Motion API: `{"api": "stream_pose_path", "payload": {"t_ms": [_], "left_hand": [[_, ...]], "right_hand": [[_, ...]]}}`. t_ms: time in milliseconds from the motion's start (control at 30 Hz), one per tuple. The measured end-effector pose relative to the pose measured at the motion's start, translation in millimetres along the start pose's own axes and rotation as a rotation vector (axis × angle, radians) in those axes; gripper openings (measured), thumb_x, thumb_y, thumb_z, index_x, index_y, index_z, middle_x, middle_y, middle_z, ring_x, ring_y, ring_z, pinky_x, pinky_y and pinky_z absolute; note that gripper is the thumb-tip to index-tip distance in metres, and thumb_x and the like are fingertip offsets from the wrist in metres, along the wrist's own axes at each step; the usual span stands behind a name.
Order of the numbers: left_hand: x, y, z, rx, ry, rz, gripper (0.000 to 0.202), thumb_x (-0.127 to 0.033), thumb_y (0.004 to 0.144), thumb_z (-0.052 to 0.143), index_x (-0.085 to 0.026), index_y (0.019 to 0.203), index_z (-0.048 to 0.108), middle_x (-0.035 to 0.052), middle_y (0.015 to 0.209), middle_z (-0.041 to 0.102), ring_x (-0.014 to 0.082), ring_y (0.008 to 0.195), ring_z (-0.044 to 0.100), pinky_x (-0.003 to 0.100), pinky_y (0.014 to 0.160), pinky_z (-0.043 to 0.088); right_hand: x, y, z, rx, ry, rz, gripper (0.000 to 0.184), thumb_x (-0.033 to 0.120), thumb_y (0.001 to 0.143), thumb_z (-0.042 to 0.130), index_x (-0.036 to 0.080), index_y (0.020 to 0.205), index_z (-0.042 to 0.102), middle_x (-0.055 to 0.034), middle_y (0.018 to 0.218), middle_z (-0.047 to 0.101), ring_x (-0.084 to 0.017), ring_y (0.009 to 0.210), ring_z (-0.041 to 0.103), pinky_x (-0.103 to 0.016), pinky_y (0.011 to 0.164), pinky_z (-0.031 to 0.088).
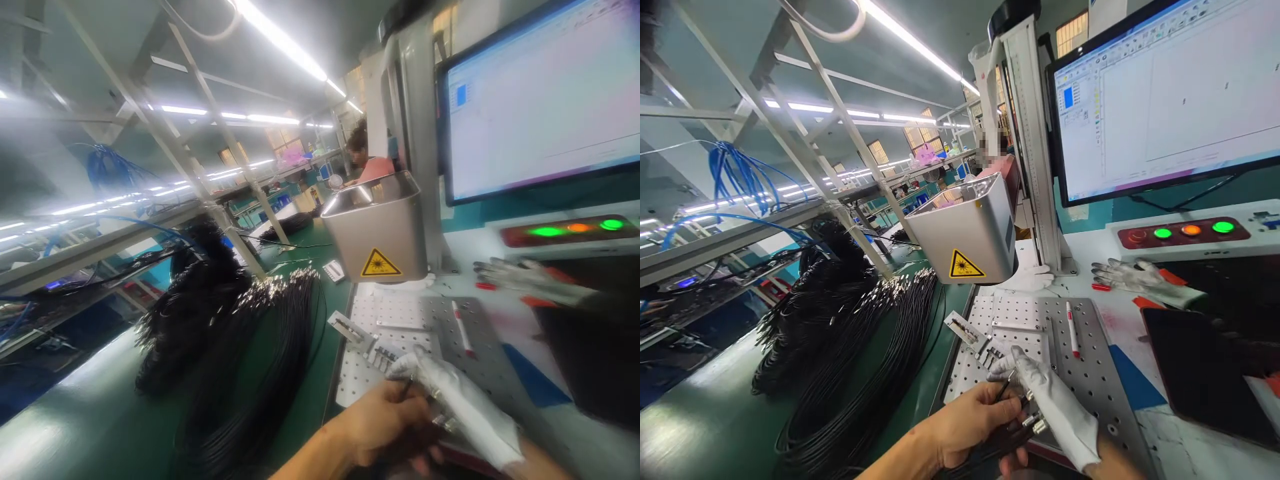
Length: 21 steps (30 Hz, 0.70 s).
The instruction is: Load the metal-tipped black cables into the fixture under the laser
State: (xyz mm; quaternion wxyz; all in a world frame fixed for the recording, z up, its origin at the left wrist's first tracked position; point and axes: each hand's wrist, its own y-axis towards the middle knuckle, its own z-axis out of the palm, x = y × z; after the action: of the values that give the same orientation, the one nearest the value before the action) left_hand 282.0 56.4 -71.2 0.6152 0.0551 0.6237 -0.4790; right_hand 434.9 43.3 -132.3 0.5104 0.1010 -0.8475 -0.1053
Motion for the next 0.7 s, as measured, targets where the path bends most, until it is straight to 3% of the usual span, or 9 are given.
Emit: {"api": "stream_pose_path", "payload": {"t_ms": [133,200,300,367,433,567,700], "left_hand": [[0,2,-4.8,0.017,0.014,-0.028,0.066,-0.073,0.051,0.078,-0.019,0.076,0.051,0.002,0.052,0.064,0.0089,0.038,0.048,0.018,0.04,0.031],[-2,-1,-8.8,0.02,0.009,-0.034,0.067,-0.075,0.05,0.079,-0.017,0.073,0.055,0.0012,0.052,0.063,0.0079,0.038,0.047,0.02,0.042,0.035],[-7,-7,-14.8,0.127,-0.001,-0.061,0.062,-0.064,0.049,0.087,-0.012,0.073,0.063,0.0021,0.059,0.064,0.0073,0.045,0.052,0.022,0.046,0.038],[-7,-9,-17.1,0.159,0.003,-0.069,0.056,-0.053,0.049,0.091,-0.01,0.075,0.065,0.0035,0.067,0.066,0.0069,0.048,0.054,0.022,0.048,0.041],[-5,-7,-17.0,0.098,-0.026,-0.071,0.055,-0.05,0.044,0.093,-0.011,0.069,0.064,0.0037,0.066,0.066,0.008,0.047,0.056,0.023,0.05,0.044],[5,8,-11.6,-0.049,-0.105,-0.027,0.06,-0.052,0.033,0.094,-0.013,0.062,0.059,-0.0015,0.049,0.056,0.0137,0.046,0.06,0.025,0.05,0.048],[9,16,-9.3,-0.024,-0.093,-0.006,0.062,-0.058,0.035,0.093,-0.014,0.062,0.059,-0.0026,0.045,0.053,0.0138,0.044,0.059,0.027,0.053,0.052]], "right_hand": [[4,4,6,0.145,0.313,0.186,0.056,0.064,0.098,0.043,0.014,0.108,0.064,-0.0049,0.086,0.065,-0.013,0.065,0.06,-0.028,0.06,0.054],[8,7,10,0.169,0.434,0.246,0.071,0.076,0.094,0.034,0.014,0.098,0.069,-0.0071,0.078,0.065,-0.016,0.059,0.06,-0.029,0.054,0.052],[11,11,17,0.165,0.568,0.301,0.083,0.086,0.086,0.03,0.014,0.084,0.071,-0.0103,0.07,0.065,-0.022,0.061,0.062,-0.033,0.054,0.052],[11,10,21,0.137,0.634,0.339,0.08,0.085,0.085,0.034,0.014,0.083,0.07,-0.0101,0.07,0.064,-0.023,0.065,0.063,-0.034,0.058,0.053],[9,6,24,0.098,0.678,0.375,0.072,0.08,0.088,0.04,0.014,0.088,0.069,-0.0083,0.074,0.064,-0.021,0.068,0.064,-0.034,0.063,0.054],[2,0,26,0.049,0.702,0.422,0.047,0.061,0.096,0.052,0.016,0.105,0.064,-0.0052,0.095,0.064,-0.016,0.08,0.062,-0.033,0.074,0.055],[-5,2,26,0.007,0.703,0.444,0.038,0.05,0.097,0.056,0.016,0.112,0.061,-0.0066,0.105,0.062,-0.017,0.087,0.061,-0.034,0.077,0.056]]}}
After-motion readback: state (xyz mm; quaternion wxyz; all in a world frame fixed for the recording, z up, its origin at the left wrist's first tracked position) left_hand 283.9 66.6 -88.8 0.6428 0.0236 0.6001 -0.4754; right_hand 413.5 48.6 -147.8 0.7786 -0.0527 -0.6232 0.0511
